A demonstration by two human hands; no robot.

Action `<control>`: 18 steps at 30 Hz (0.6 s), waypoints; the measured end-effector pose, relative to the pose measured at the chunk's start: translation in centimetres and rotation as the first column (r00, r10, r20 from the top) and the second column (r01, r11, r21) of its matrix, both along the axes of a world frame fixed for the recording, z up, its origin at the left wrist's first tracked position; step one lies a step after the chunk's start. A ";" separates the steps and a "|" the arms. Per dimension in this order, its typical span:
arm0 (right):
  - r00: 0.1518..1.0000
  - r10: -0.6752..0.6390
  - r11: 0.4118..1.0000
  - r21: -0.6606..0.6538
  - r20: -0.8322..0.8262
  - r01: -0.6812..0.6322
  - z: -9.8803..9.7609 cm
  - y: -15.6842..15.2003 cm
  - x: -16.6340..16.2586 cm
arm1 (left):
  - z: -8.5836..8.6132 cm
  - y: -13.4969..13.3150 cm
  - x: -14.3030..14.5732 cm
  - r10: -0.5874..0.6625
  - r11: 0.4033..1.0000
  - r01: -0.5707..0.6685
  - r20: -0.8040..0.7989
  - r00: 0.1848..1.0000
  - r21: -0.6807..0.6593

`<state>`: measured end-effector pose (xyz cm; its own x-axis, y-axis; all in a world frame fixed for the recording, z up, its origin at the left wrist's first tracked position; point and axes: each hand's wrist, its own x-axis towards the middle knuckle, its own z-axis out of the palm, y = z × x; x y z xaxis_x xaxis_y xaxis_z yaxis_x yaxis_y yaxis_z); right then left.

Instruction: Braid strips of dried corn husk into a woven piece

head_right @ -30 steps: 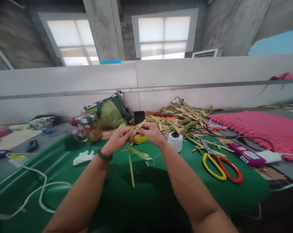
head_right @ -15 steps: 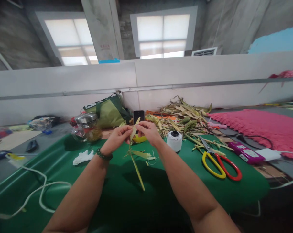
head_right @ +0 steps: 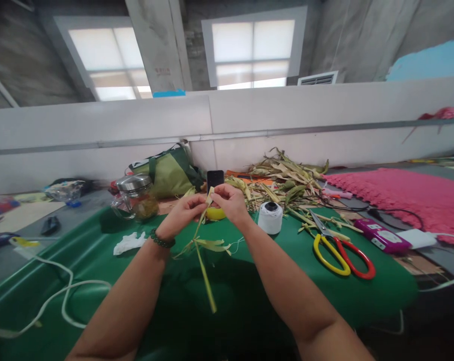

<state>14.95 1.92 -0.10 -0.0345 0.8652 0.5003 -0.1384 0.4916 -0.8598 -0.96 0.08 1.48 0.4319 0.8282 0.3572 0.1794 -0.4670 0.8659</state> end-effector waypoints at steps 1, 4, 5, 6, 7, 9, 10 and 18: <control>1.000 0.003 1.000 0.016 0.011 -0.003 0.0 0.0 0.0 | 0.0 -0.1 0.0 0.005 1.000 -0.005 -0.009 1.000 -0.003; 0.996 -0.022 0.996 0.092 0.088 0.013 -0.1 -0.2 0.2 | -0.2 -0.1 0.4 0.070 0.996 -0.069 -0.026 0.997 0.055; 0.990 -0.049 0.990 0.134 0.129 0.031 -0.1 -0.3 0.2 | -0.2 -0.1 0.5 0.095 0.992 -0.092 -0.029 0.995 0.091; 0.982 -0.083 0.982 0.184 0.169 0.051 -0.1 -0.5 0.3 | -0.3 0.0 0.6 0.114 0.986 -0.109 -0.033 0.993 0.128; 0.972 -0.118 0.969 0.237 0.203 0.069 -0.1 -0.6 0.3 | -0.3 0.0 0.6 0.129 0.979 -0.121 -0.038 0.991 0.164; 0.957 -0.156 0.944 0.322 0.247 0.071 0.0 -0.9 0.4 | -0.3 0.1 0.6 0.156 0.964 -0.141 -0.048 0.987 0.227; 0.955 -0.150 0.941 0.335 0.256 0.058 0.0 -1.0 0.5 | -0.3 0.2 0.6 0.171 0.955 -0.152 -0.054 0.984 0.253; 0.976 0.089 0.994 0.046 0.199 -0.100 0.3 -0.1 1.1 | -0.1 -0.4 0.7 0.301 0.892 -0.255 -0.068 0.951 0.374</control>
